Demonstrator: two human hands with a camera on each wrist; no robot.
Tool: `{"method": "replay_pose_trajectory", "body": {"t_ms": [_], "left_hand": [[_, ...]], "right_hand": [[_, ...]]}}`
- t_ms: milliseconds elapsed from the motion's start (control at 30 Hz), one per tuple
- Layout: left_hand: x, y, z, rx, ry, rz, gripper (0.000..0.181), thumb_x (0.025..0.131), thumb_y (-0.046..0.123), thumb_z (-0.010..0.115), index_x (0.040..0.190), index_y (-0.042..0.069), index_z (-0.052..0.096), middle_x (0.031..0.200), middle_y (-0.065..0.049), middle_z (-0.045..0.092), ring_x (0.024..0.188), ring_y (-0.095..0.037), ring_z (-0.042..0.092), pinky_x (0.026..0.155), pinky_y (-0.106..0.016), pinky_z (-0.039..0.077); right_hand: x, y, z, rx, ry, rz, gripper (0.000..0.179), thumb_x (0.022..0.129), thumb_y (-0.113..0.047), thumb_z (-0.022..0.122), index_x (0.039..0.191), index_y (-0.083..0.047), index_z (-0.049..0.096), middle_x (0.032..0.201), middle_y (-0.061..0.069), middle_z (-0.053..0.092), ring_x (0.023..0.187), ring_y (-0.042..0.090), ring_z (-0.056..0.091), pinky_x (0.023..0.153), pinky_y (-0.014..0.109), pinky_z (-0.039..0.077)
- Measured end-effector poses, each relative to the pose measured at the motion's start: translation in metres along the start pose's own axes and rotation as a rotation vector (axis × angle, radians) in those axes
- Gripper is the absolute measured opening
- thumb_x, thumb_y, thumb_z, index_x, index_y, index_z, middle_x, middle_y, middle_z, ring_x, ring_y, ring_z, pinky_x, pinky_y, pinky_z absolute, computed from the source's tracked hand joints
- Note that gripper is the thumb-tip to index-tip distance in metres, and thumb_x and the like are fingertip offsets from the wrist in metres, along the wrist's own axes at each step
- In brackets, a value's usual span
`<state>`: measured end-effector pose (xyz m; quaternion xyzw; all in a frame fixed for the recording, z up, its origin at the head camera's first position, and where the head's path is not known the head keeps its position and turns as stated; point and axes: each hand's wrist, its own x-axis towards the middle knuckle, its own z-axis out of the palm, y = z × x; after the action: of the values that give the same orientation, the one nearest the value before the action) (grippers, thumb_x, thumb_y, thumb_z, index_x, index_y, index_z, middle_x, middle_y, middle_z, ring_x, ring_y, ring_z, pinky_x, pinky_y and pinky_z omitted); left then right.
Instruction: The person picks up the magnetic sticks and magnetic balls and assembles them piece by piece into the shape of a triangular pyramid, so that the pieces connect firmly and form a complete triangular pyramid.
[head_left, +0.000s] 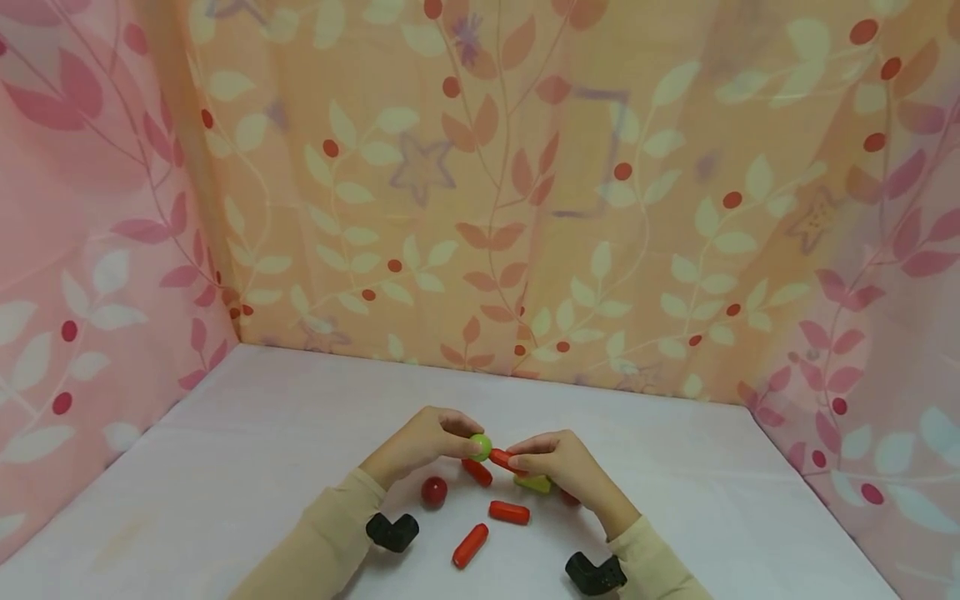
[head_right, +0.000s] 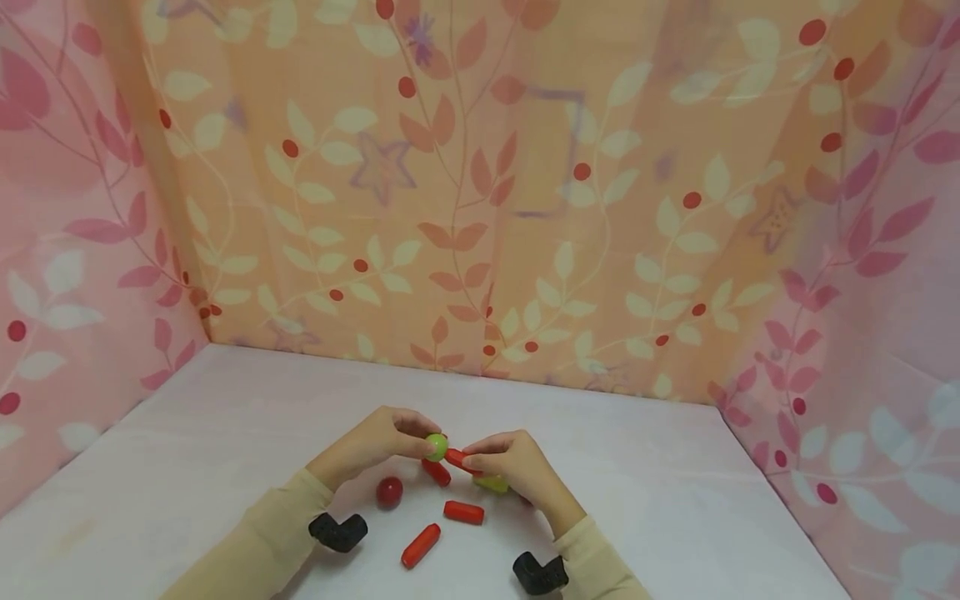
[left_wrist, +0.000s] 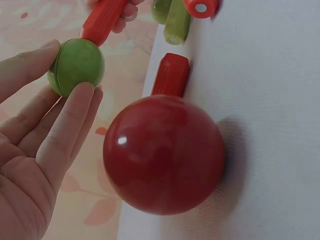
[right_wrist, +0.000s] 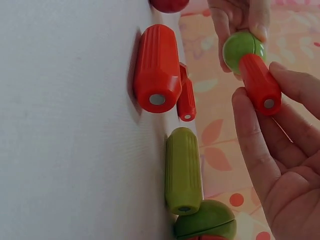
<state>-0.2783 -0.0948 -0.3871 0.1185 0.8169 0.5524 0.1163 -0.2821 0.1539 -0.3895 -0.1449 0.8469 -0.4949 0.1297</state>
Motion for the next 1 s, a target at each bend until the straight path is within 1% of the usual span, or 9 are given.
{"method": "replay_pose_trajectory", "body": {"t_ms": [200,400,500,633,733,900,1000], "left_hand": [[0.000,-0.002,0.000,-0.020,-0.006,0.011,0.037,0.087,0.030,0.076,0.120,0.013,0.072,0.111,0.001,0.072,0.105,-0.018,0.061,0.099,-0.048,0.048],[0.002,-0.004,0.002,-0.052,-0.022,0.020,0.038,0.087,0.027,0.076,0.121,0.010,0.071,0.111,0.000,0.072,0.104,-0.017,0.063,0.102,-0.049,0.047],[0.005,-0.002,0.004,-0.039,-0.021,0.019,0.036,0.088,0.027,0.076,0.119,0.010,0.071,0.111,0.000,0.072,0.103,-0.016,0.063,0.102,-0.048,0.048],[0.008,0.000,0.006,-0.016,0.001,0.010,0.031,0.086,0.026,0.077,0.115,0.014,0.073,0.112,0.000,0.072,0.103,-0.017,0.063,0.100,-0.047,0.049],[0.010,0.000,0.007,-0.002,0.009,0.007,0.030,0.085,0.028,0.077,0.113,0.017,0.075,0.111,0.001,0.072,0.102,-0.016,0.063,0.099,-0.048,0.048],[0.009,-0.002,0.009,-0.010,-0.028,0.023,0.029,0.087,0.026,0.076,0.114,0.015,0.074,0.110,0.001,0.073,0.104,-0.016,0.063,0.102,-0.052,0.046],[0.010,-0.002,0.011,-0.023,-0.040,0.033,0.030,0.087,0.026,0.076,0.115,0.014,0.074,0.111,0.000,0.073,0.105,-0.017,0.063,0.104,-0.053,0.045]], "right_hand": [[-0.001,-0.002,0.000,0.001,-0.004,0.026,0.030,0.086,-0.033,0.075,0.105,-0.010,0.079,0.094,0.005,0.078,0.083,0.015,0.066,0.069,0.029,0.045],[-0.001,0.001,0.001,0.038,-0.033,0.043,0.030,0.085,-0.030,0.077,0.105,-0.008,0.078,0.094,0.005,0.078,0.084,0.015,0.066,0.075,0.030,0.048],[-0.001,0.002,0.000,0.070,-0.053,0.049,0.031,0.085,-0.029,0.077,0.107,-0.007,0.077,0.096,0.005,0.078,0.085,0.014,0.068,0.077,0.030,0.052],[0.001,0.001,-0.001,0.094,-0.069,0.057,0.033,0.085,-0.029,0.077,0.110,-0.007,0.077,0.098,0.004,0.078,0.090,0.013,0.067,0.080,0.030,0.052],[0.001,0.001,-0.001,0.121,-0.082,0.058,0.035,0.086,-0.027,0.076,0.114,-0.006,0.075,0.100,0.005,0.077,0.092,0.013,0.068,0.083,0.030,0.054],[0.000,0.003,0.001,0.179,-0.114,0.042,0.043,0.088,-0.024,0.075,0.125,-0.002,0.068,0.110,0.008,0.076,0.096,0.013,0.070,0.088,0.030,0.057],[-0.001,0.003,0.001,0.201,-0.113,0.048,0.046,0.088,-0.022,0.074,0.128,-0.002,0.065,0.114,0.010,0.075,0.097,0.014,0.071,0.089,0.030,0.058]]}}
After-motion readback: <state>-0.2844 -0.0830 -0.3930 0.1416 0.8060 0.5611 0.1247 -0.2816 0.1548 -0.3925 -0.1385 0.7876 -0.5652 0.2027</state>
